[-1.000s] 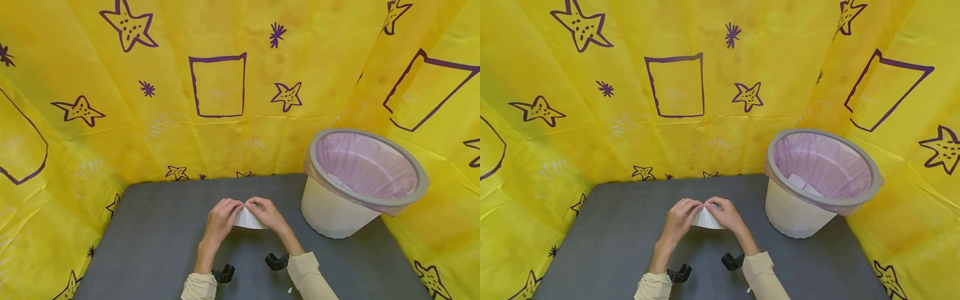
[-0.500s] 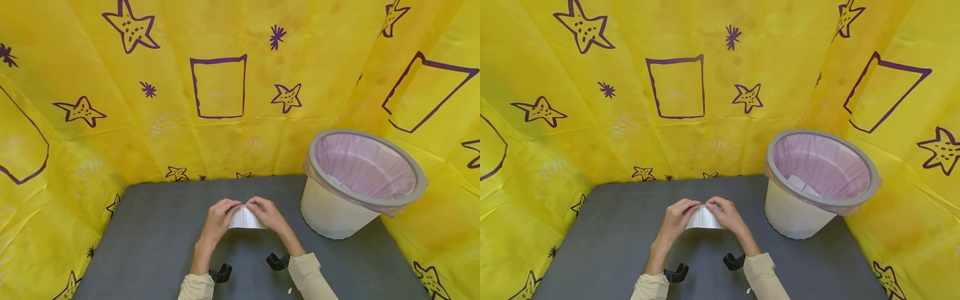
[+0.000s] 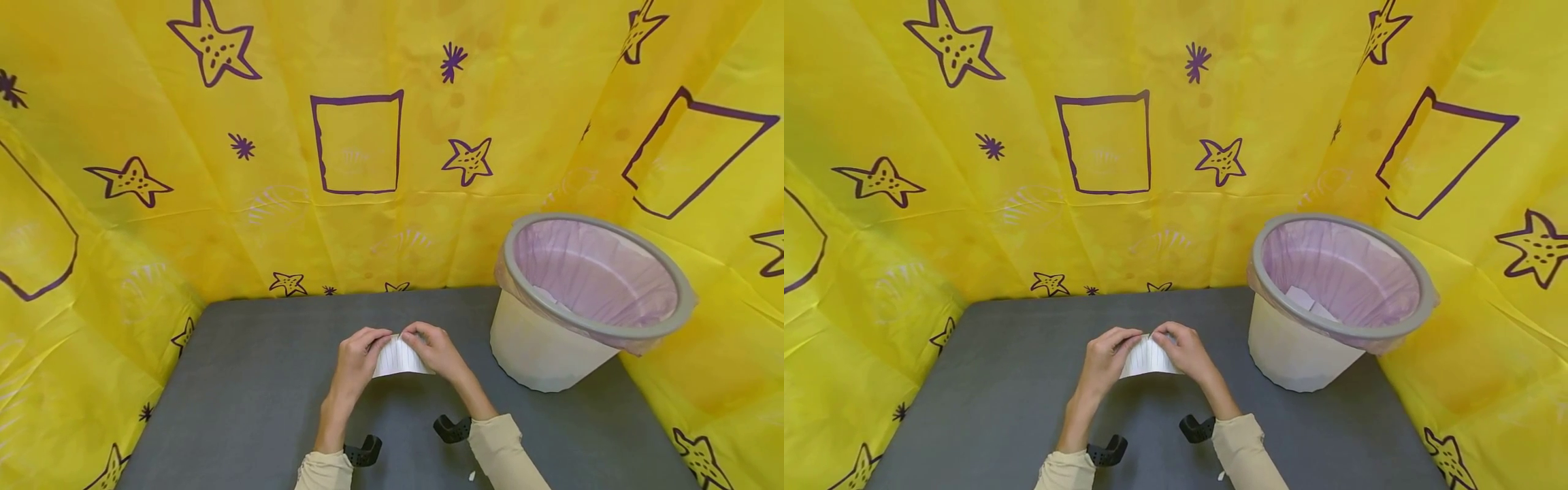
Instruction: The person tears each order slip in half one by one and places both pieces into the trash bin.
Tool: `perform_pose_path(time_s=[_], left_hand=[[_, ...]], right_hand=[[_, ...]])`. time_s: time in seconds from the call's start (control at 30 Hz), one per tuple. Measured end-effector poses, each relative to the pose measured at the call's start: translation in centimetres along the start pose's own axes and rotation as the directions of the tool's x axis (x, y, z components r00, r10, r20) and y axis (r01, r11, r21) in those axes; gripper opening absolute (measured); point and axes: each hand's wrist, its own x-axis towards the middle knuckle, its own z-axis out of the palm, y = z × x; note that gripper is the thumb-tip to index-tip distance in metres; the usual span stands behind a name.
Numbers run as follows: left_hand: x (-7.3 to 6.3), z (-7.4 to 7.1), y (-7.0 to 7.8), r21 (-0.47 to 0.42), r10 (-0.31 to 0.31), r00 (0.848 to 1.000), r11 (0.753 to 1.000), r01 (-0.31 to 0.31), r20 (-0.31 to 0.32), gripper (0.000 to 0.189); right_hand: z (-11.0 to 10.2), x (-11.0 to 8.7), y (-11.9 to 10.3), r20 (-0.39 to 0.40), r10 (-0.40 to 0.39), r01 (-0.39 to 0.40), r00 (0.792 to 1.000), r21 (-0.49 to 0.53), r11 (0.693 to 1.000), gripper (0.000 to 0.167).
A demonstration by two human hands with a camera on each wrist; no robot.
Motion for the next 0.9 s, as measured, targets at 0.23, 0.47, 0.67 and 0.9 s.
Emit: perform_pose_path(time_s=[0.23, 0.47, 0.67, 0.9], left_hand=[[-0.2, 0.1, 0.3, -0.007, -0.053, 0.999, 0.999, 0.053, -0.002, 0.006], [-0.2, 0.2, 0.1, 0.009, -0.064, 0.997, 0.998, 0.065, -0.045, 0.006], [-0.1, 0.0, -0.1, 0.021, -0.040, 0.998, 0.999, 0.041, -0.053, 0.006], [-0.2, -0.4, -0.8, 0.033, -0.044, 0.997, 0.998, 0.047, -0.067, 0.006]], right_hand=[[0.2, -0.2, 0.3, 0.006, -0.014, 0.014, 1.000, -0.015, 1.000, 0.018], [0.3, -0.3, 0.5, -0.070, -0.021, 0.019, 0.997, -0.029, 0.999, 0.015], [0.1, -0.2, 0.6, -0.096, -0.007, 0.003, 0.995, -0.036, 0.999, 0.012], [-0.2, -0.2, 0.5, -0.092, 0.016, -0.019, 0.996, -0.031, 0.999, 0.010]])
